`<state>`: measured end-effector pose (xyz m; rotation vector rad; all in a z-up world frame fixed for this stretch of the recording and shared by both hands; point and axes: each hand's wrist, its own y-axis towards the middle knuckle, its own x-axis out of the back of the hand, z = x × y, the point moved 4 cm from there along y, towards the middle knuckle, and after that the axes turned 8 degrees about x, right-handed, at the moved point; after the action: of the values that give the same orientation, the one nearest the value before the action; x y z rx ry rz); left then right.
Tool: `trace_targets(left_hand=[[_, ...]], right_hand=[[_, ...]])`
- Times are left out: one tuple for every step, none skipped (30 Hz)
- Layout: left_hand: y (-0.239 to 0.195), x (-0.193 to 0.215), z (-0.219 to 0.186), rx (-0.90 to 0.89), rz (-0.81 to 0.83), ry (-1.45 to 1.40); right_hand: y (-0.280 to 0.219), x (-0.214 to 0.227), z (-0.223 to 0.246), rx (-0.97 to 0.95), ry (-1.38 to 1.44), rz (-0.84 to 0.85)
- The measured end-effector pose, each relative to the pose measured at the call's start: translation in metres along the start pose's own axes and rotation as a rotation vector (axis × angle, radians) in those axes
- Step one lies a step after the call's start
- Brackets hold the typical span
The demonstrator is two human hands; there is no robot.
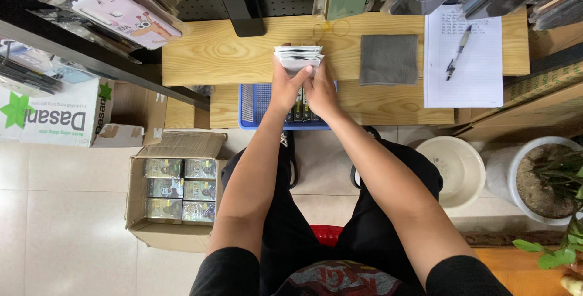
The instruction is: The person writes on a notepad, then picks up and organizes several small white packages and a black pouch on a wooden desk. They repeatedly handle the items, placing them into a blue basket and arranging them on the desk surface.
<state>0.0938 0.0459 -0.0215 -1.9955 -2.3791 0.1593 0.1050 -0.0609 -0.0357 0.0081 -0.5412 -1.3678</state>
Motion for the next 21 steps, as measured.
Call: trace_targets(left_hand=[[-0.002,0.001,-0.003,0.032,-0.023,0.044],[-0.005,0.001,-0.006,0.064,-0.047,0.088],[-0.004,0.001,-0.004,0.061,-0.045,0.090],[-0.003,0.001,-0.002,0.085,-0.083,0.101],[-0.003,0.001,0.001,0.110,-0.116,0.112],[-0.011,-0.004,-0.013,0.109,-0.111,0.115],[-0.018,-0.007,-0.029,0.086,-0.158,0.138],[-0.025,-0.009,-0.045,0.064,-0.204,0.160],[-0.026,-0.011,-0.050,0.062,-0.202,0.160],[-0.027,-0.009,-0.052,0.110,-0.266,0.121],[-0.028,-0.008,-0.053,0.162,-0.329,0.081],[-0.021,0.001,-0.036,0.163,-0.327,0.080],[-0.014,0.012,-0.016,0.242,-0.355,0.039],[-0.008,0.022,0.004,0.320,-0.384,-0.001],[-0.008,0.020,0.002,0.323,-0.385,-0.001],[-0.009,0.018,0.002,0.377,-0.396,-0.046],[-0.008,0.016,0.001,0.428,-0.408,-0.093],[-0.011,0.017,-0.002,0.428,-0.409,-0.094],[-0.014,0.017,-0.003,0.471,-0.379,-0.008],[-0.018,0.017,-0.004,0.514,-0.349,0.079],[-0.021,0.016,-0.009,0.515,-0.347,0.080]], right_hand=[[0.000,-0.001,-0.003,0.011,-0.044,0.013],[0.000,-0.002,-0.005,0.023,-0.089,0.027],[0.001,0.003,0.006,0.024,-0.088,0.023],[0.003,0.008,0.019,0.055,-0.128,0.036],[0.004,0.014,0.030,0.082,-0.168,0.047],[0.001,0.015,0.033,0.081,-0.169,0.041],[-0.001,0.015,0.036,0.102,-0.168,0.051],[-0.002,0.014,0.039,0.124,-0.167,0.060],[-0.005,0.011,0.031,0.125,-0.168,0.058],[-0.009,0.007,0.024,0.155,-0.207,0.074],[-0.013,0.003,0.016,0.182,-0.247,0.091],[-0.015,0.003,0.022,0.180,-0.249,0.090],[-0.018,0.003,0.028,0.171,-0.254,0.113],[-0.021,0.002,0.034,0.162,-0.259,0.136],[-0.023,0.007,0.040,0.160,-0.258,0.138],[-0.025,0.010,0.044,0.114,-0.272,0.183],[-0.025,0.013,0.048,0.071,-0.286,0.227],[-0.025,0.014,0.048,0.072,-0.285,0.228],[-0.028,0.015,0.041,-0.113,-0.156,0.267],[-0.032,0.015,0.034,-0.296,-0.025,0.303],[-0.029,0.012,0.031,-0.298,-0.025,0.302]])
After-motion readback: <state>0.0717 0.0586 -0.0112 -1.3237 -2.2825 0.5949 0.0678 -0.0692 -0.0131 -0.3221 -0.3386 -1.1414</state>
